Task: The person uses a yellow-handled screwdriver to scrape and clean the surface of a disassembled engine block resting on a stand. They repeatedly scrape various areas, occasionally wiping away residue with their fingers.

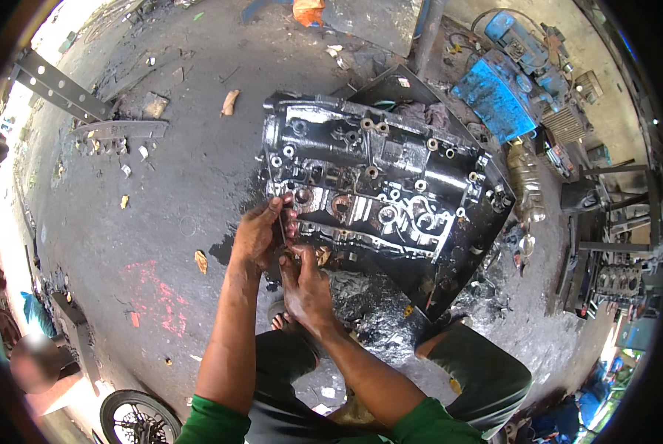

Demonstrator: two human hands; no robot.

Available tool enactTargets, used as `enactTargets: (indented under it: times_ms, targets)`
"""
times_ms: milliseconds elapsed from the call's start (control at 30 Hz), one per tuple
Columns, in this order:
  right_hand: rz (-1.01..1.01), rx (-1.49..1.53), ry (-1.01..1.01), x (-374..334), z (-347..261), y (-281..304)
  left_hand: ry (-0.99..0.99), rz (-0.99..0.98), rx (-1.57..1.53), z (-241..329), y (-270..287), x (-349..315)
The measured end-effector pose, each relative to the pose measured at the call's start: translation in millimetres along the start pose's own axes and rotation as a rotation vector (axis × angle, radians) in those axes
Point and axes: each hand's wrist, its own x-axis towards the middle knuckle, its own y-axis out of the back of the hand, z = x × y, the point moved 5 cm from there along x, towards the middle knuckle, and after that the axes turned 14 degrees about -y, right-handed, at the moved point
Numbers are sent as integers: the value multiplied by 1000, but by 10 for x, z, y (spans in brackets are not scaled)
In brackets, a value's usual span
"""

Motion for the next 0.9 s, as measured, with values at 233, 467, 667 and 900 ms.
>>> enactTargets:
  times_ms: [233,467,667,900]
  targets:
    - [213,-123,193,154,-272,-105,-125,46,0,63,-51,104]
    - [-103,150,-88,230,-206,48,-53,0,50,55,-82,59]
    - [-9,86,155,257,-257,123,-133,1,76,81,-102,85]
    - [-401,680,-323,284,-94,0,-56,25,125,87,-33,28]
